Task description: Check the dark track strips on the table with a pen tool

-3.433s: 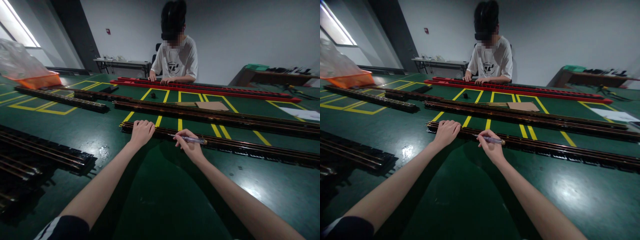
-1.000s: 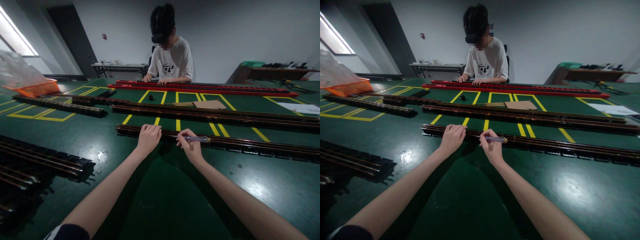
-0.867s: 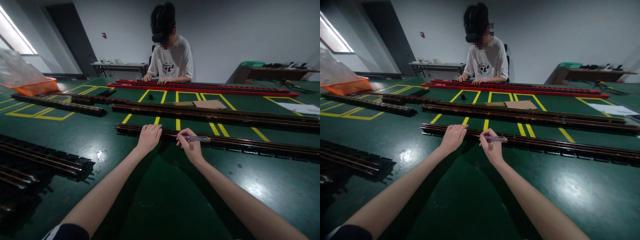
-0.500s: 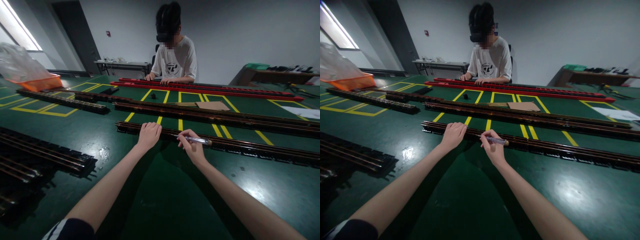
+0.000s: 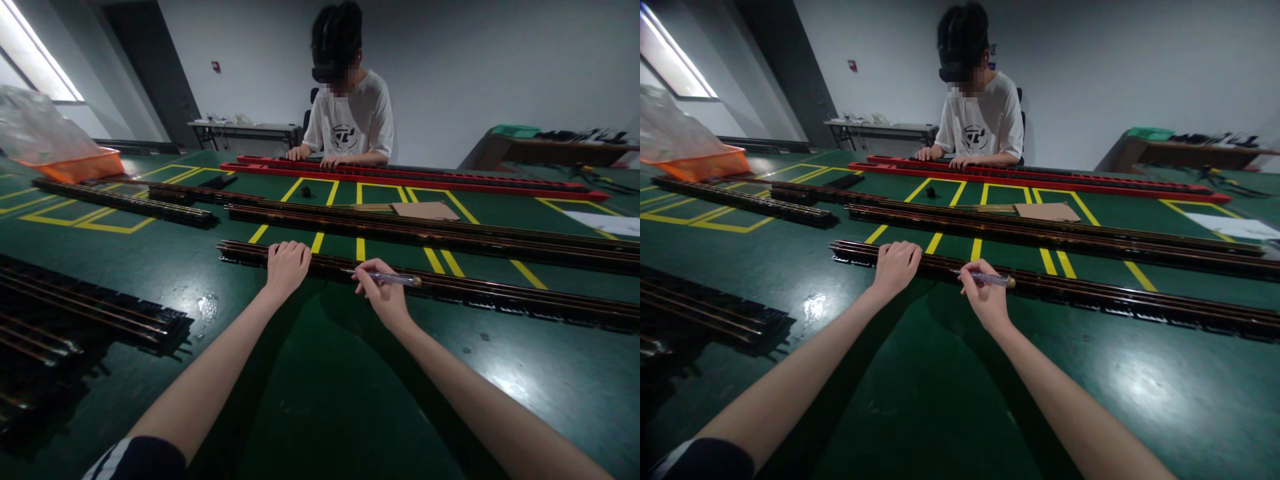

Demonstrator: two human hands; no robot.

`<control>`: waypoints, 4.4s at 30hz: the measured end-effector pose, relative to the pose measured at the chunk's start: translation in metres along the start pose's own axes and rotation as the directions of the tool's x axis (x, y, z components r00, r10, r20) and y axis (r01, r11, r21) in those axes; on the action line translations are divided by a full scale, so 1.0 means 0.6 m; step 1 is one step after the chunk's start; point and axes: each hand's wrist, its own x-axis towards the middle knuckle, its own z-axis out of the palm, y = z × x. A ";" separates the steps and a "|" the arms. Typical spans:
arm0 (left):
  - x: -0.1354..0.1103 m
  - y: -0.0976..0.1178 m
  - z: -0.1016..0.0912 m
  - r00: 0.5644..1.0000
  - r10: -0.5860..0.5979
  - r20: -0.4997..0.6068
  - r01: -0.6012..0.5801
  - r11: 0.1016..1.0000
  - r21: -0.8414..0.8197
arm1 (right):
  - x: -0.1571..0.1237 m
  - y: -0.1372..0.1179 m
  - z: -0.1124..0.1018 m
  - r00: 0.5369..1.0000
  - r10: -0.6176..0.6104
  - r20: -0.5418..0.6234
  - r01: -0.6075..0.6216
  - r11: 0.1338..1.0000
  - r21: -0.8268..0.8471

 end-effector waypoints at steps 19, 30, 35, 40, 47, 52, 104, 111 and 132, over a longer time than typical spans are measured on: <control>0.003 -0.011 0.002 0.999 -0.045 0.002 0.045 0.999 -0.028 | -0.001 -0.006 -0.002 0.993 -0.002 -0.118 0.006 0.999 0.039; 0.002 -0.011 0.004 0.999 -0.045 -0.013 0.045 0.999 -0.008 | -0.001 -0.004 -0.001 0.998 0.007 -0.058 -0.006 1.000 0.018; 0.003 -0.014 0.007 0.999 -0.040 -0.029 0.039 0.999 -0.021 | -0.001 -0.003 -0.003 0.999 0.003 -0.043 -0.003 1.000 0.020; 0.000 -0.013 0.006 0.999 -0.022 -0.025 0.022 1.000 0.003 | 0.000 -0.001 -0.002 1.000 -0.004 -0.027 0.005 1.000 0.027; -0.011 0.022 0.010 0.993 0.111 -0.050 -0.111 0.994 -0.005 | -0.002 -0.004 -0.002 1.000 -0.006 -0.018 0.007 1.000 0.024; -0.009 0.064 0.024 0.978 0.200 -0.061 -0.202 0.979 -0.019 | 0.000 -0.001 -0.001 0.999 -0.003 -0.033 0.003 1.000 0.006; -0.001 0.068 0.016 0.977 0.211 0.015 -0.210 0.977 -0.046 | -0.025 -0.002 -0.065 0.972 0.104 -0.211 -0.095 0.994 0.053; -0.001 0.068 0.016 0.976 0.217 0.019 -0.216 0.976 -0.028 | -0.024 -0.001 -0.064 0.971 0.125 -0.203 -0.111 0.990 0.082; 0.004 0.053 0.013 1.000 -0.009 -0.025 0.007 0.999 -0.052 | -0.016 0.014 -0.065 0.993 0.102 0.059 -0.101 0.995 -0.019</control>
